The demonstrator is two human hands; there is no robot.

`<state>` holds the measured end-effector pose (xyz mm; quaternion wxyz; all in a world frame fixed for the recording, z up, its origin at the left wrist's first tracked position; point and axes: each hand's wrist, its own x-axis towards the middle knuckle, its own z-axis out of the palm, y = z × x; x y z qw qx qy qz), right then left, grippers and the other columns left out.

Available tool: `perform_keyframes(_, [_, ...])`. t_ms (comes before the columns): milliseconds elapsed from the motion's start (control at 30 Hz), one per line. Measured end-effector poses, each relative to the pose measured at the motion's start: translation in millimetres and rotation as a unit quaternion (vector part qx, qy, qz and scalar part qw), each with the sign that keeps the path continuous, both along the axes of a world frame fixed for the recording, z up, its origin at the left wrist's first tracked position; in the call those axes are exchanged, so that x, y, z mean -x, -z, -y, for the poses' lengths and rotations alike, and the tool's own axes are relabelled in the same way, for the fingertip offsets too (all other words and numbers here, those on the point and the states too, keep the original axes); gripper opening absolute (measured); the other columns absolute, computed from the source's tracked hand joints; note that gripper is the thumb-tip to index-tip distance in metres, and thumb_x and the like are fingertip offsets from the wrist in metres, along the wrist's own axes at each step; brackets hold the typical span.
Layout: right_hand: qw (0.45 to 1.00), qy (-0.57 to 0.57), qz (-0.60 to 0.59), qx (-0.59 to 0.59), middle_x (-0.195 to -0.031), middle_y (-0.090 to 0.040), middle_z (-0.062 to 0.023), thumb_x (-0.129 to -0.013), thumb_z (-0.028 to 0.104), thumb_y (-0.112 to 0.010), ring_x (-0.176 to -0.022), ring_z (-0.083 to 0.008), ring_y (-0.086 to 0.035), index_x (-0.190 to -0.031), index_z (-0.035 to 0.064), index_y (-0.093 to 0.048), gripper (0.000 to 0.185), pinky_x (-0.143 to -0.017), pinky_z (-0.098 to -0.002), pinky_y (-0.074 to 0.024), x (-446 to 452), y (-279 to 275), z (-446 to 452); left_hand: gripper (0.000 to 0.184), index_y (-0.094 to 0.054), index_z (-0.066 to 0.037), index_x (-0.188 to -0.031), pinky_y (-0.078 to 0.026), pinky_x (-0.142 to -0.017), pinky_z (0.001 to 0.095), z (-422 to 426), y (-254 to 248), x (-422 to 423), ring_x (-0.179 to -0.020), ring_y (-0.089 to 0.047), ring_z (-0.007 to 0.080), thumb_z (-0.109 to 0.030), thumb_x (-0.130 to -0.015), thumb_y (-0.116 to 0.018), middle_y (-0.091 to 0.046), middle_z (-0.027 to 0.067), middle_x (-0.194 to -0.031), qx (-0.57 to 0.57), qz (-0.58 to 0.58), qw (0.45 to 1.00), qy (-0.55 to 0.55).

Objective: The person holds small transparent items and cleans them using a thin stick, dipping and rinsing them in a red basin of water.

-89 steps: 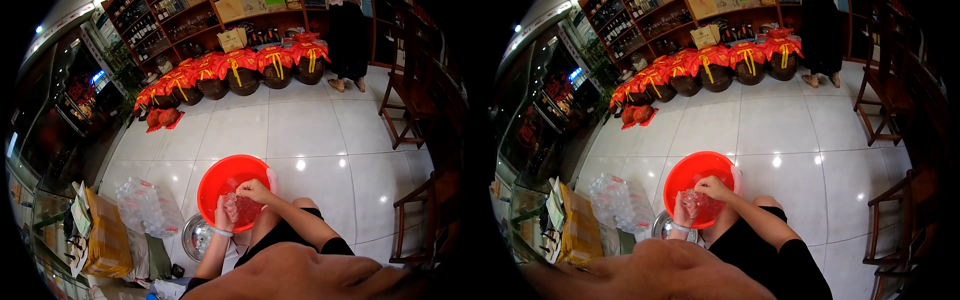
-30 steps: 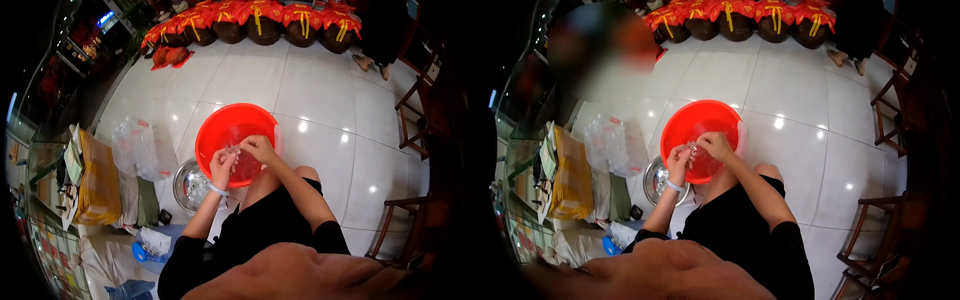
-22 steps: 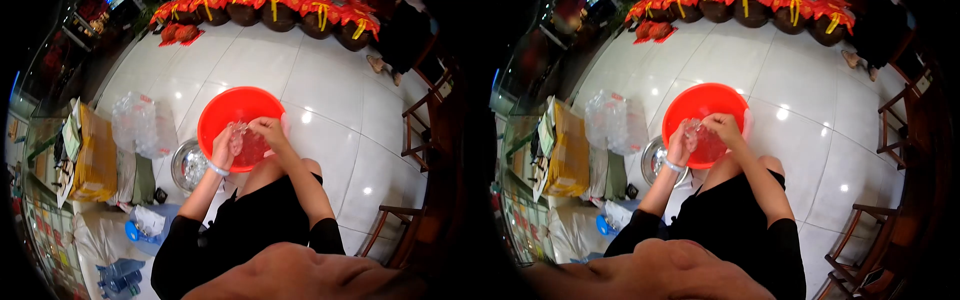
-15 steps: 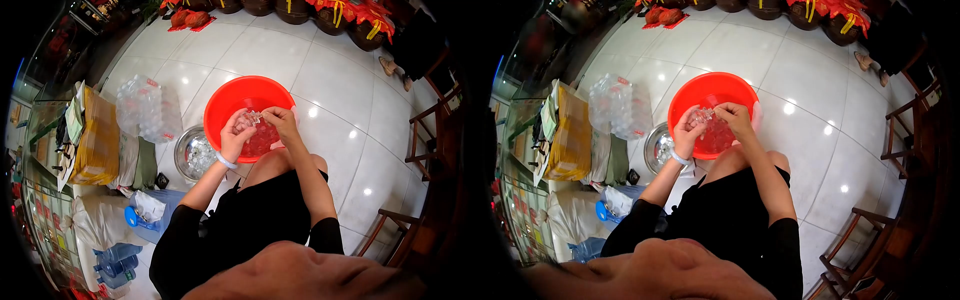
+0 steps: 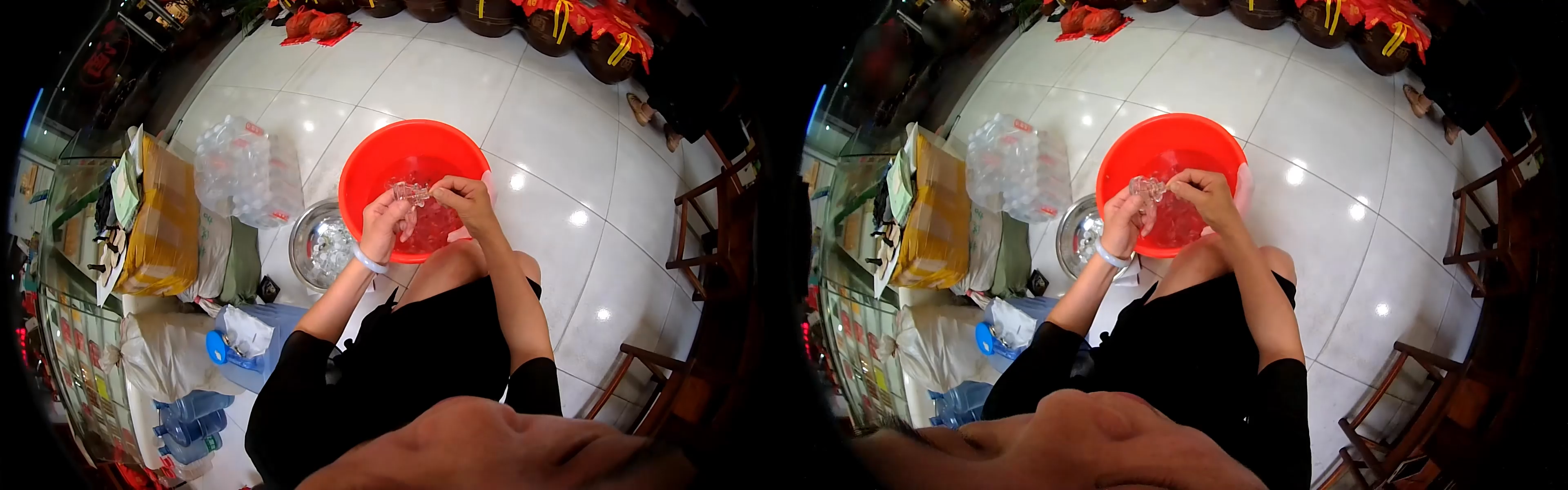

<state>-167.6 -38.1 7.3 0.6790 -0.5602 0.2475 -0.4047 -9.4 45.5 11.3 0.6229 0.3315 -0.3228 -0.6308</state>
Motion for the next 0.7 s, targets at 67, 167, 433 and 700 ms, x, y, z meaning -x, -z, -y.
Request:
perform_keyframes(67, [1.0, 0.004, 0.003, 0.005, -0.069, -0.056, 0.0012, -0.079, 0.006, -0.058, -0.061, -0.0047, -0.044, -0.079, -0.0013, -0.061, 0.008, -0.057, -0.0182, -0.0358, 0, 1, -1, 0.035, -0.047, 0.003, -0.11, -0.038, -0.042, 0.0179, -1, -3, 6, -0.054, -0.049, 0.0076, 0.001, -0.077, -0.054, -0.057, 0.0062, -0.081, -0.002, 0.049, 0.999, -0.025])
perform_keyframes(167, [0.998, 0.058, 0.017, -0.002, -0.07, -0.057, 0.0015, -0.078, 0.006, -0.058, -0.064, -0.0042, -0.048, -0.08, -0.0012, -0.062, 0.009, -0.058, -0.0179, -0.0381, -3, 6, -2, 0.044, -0.042, 0.003, -0.116, -0.038, -0.044, 0.0172, -1, -9, 16, -0.061, -0.052, 0.0071, 0.003, -0.074, -0.057, -0.057, 0.0077, -0.091, 0.012, 0.118, 0.991, -0.068])
perform_keyframes(433, [0.994, 0.095, 0.04, -0.042, -0.071, -0.059, 0.0001, -0.077, 0.007, -0.059, -0.066, -0.0047, -0.051, -0.08, -0.0016, -0.062, 0.009, -0.06, -0.0177, -0.0398, -5, 6, -3, 0.055, -0.035, 0.003, -0.122, -0.04, -0.047, 0.0171, 1, -7, 18, -0.069, -0.054, 0.0081, 0.005, -0.072, -0.059, -0.056, 0.0111, -0.102, 0.018, 0.132, 0.987, -0.088])
perform_keyframes(700, [0.998, 0.006, 0.034, -0.05, -0.068, -0.057, 0.0014, -0.077, 0.008, -0.06, -0.063, -0.0046, -0.048, -0.08, -0.0006, -0.063, 0.01, -0.058, -0.0178, -0.0376, 6, 2, 5, 0.045, -0.044, 0.004, -0.115, -0.04, -0.048, 0.0179, -1, -12, 12, -0.056, -0.05, 0.0081, 0.004, -0.072, -0.059, -0.058, 0.0074, -0.084, 0.01, 0.065, 0.997, -0.041])
